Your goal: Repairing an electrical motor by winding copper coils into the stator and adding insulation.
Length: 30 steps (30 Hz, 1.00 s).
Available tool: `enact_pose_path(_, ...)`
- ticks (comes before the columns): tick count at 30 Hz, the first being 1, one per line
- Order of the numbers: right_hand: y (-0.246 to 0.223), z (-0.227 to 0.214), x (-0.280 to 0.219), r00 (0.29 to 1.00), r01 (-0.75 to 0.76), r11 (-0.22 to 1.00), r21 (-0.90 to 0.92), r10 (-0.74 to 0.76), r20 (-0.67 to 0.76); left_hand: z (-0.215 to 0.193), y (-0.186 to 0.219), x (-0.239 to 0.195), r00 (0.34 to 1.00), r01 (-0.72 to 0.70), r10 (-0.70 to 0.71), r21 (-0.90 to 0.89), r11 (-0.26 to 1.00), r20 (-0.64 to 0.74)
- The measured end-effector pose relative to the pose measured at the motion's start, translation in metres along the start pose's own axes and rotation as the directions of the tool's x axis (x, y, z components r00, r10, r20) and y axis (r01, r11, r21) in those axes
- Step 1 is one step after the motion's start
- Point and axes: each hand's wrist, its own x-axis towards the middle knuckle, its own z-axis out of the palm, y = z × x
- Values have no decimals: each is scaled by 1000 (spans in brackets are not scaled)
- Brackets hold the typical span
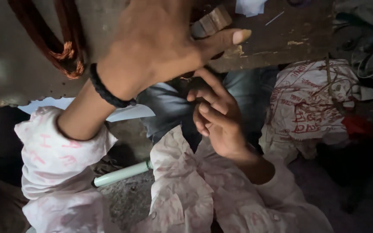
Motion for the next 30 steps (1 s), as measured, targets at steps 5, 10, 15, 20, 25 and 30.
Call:
enact_pose_path(5,13,-9,-1,995,35,958,284,-61,81,-5,9,4,996,86,-85,-86,993,21)
enact_pose_path(10,19,-5,-5,991,90,991,98,-99,89,10,-6,-5,982,-96,78,-99,990,-173)
enact_pose_path(15,8,-14,10,952,304,857,-416,-263,155,18,-13,-2,987,-133,115,-178,975,-112)
enact_pose_path(20,-16,-10,50,610,560,-116,-820,-612,503,11,-9,-2,986,-137,116,-185,973,-118)
enact_pose_path(25,-3,-16,74,409,561,-337,-756,-681,607,11,-10,-4,974,-146,101,-225,963,-201)
enact_pose_path(30,-21,-20,57,474,542,-291,-788,-669,573,15,-8,-8,956,-173,141,-108,979,-257)
